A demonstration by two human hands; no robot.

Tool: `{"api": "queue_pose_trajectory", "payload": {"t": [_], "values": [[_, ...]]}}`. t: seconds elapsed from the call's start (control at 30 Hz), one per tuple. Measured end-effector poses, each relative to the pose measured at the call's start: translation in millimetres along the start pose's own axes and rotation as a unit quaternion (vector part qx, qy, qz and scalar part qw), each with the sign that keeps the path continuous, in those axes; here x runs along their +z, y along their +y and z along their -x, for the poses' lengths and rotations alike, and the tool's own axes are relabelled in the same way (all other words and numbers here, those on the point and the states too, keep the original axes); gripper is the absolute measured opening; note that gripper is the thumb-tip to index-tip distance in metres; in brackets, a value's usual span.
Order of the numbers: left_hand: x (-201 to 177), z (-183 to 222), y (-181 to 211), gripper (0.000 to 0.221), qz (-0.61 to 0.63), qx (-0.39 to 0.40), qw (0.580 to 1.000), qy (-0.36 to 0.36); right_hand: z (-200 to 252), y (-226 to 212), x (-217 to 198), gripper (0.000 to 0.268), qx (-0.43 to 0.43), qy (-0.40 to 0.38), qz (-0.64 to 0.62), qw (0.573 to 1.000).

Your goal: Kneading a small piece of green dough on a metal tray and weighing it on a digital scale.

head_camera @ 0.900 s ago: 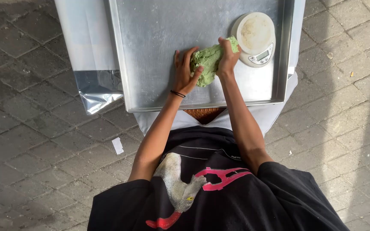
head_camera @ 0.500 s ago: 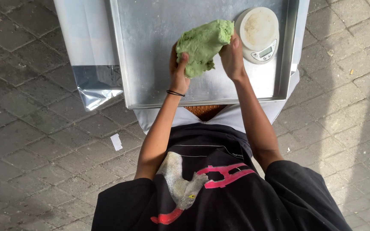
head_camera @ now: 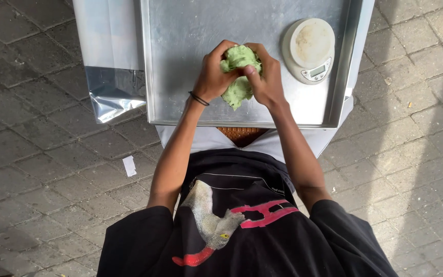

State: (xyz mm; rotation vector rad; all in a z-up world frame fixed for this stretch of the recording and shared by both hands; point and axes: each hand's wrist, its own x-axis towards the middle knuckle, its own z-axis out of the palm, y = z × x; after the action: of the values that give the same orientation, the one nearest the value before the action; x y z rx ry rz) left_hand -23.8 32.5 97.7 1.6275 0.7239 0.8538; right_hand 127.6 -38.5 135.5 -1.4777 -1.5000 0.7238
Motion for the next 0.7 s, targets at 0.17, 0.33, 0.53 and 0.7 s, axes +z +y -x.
{"api": "queue_pose_trajectory", "payload": {"t": [0.17,0.33,0.53,0.7], "values": [[-3,-1,-4,0.067,0.013,0.002,0.999,-0.040,-6,34,17,0.062,0.073,0.070,-0.032,0.994],[-5,8,-20,0.102,0.163,-0.121,0.970,-0.131,-4,55,16,0.050,0.127,0.151,-0.132,0.971],[50,30,-43,0.069,0.303,-0.098,0.931,0.179,-24,67,31,0.052,0.111,0.439,-0.222,0.863],[51,-18,-7,0.039,0.054,-0.047,0.941,0.332,-2,102,51,0.040,0.070,0.170,-0.342,0.921]]}}
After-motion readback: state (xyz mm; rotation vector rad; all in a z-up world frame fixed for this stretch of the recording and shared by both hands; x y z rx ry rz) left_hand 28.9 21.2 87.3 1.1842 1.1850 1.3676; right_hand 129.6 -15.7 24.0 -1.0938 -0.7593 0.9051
